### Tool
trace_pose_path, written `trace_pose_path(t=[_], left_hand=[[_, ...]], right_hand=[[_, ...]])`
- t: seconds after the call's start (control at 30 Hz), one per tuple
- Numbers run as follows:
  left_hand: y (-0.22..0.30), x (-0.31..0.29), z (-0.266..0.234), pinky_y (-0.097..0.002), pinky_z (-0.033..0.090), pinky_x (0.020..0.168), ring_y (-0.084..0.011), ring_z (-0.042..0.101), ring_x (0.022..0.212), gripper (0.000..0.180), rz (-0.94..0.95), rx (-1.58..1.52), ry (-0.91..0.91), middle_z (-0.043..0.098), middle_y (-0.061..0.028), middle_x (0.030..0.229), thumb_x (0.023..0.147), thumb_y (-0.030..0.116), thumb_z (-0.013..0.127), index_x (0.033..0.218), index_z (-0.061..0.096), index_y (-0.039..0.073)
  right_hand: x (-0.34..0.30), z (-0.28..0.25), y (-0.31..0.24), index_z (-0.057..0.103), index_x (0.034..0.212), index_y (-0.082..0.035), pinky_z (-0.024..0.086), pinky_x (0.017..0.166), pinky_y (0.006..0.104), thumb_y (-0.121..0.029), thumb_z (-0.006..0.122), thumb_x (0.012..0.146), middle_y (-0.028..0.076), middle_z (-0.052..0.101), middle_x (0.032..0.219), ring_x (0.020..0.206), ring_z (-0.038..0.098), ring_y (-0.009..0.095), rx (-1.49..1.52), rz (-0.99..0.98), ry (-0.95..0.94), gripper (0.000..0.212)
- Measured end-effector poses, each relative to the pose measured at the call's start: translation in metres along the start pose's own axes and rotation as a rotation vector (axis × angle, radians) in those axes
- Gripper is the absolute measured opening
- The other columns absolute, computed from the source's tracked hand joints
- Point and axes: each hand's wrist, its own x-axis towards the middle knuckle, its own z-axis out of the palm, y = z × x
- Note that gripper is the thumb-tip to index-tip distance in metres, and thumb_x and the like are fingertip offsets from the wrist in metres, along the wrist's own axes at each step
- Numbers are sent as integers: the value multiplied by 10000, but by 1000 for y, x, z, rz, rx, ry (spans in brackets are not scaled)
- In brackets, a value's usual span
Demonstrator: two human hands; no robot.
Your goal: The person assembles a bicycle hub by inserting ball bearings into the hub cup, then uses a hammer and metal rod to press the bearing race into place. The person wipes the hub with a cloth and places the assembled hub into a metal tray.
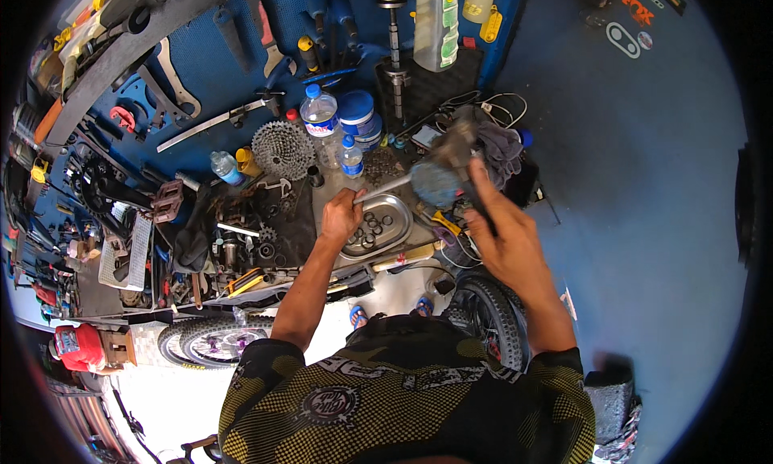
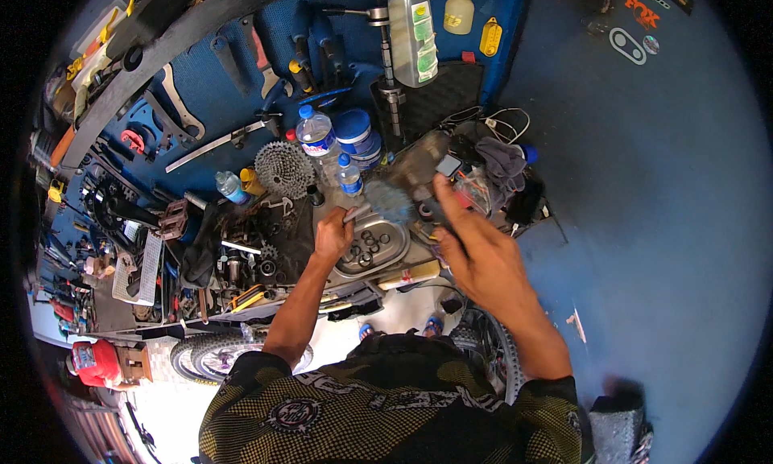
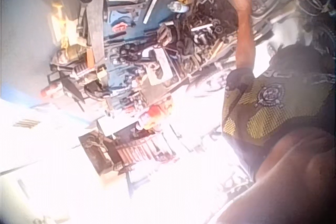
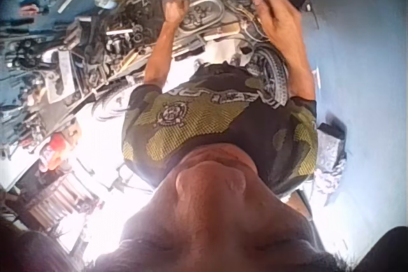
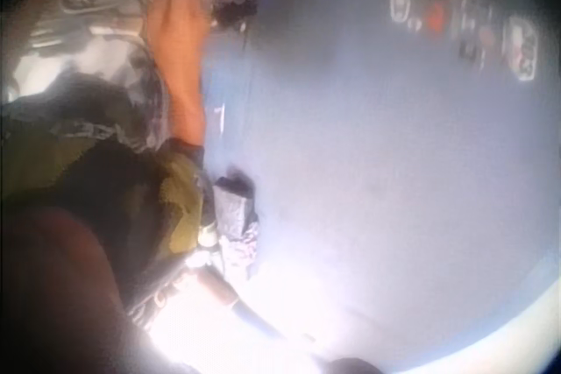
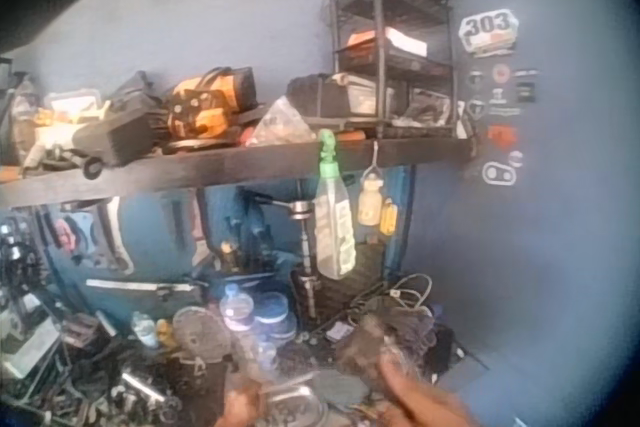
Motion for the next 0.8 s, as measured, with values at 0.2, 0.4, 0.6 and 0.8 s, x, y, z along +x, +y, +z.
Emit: trace_pose_path(t=[0.2,0.4,0.6,0.8], left_hand=[[-8,-10,13,-509,556,719,-429,681,795,172,-6,-3,-11,681,-179,918,884,48,688,1042,755,42],[-7,-6,16,-514,550,703,-436,674,784,145,-36,-17,-24,672,-178,896,904,66,687,1032,746,30],[12,1,22,-514,534,690,-438,662,754,86,106,-68,-27,654,-197,867,926,64,692,976,702,-5],[13,8,24,-475,534,669,-441,661,741,58,50,-136,22,642,-211,831,899,2,703,936,685,-40]], right_hand=[[4,-20,14,490,1598,-119,574,782,412,-120,714,994,162,743,1002,807,713,315,-145,-104,51,644],[-10,-118,-17,574,1333,-67,503,523,305,-190,554,1115,87,600,854,589,543,140,35,-79,822,251],[-32,-23,13,514,1531,-61,487,983,410,-110,607,1064,241,611,1301,1174,623,339,25,239,-72,478],[-19,3,27,413,1615,-14,542,966,338,-82,671,1031,199,677,1392,1145,667,191,221,277,265,642]])
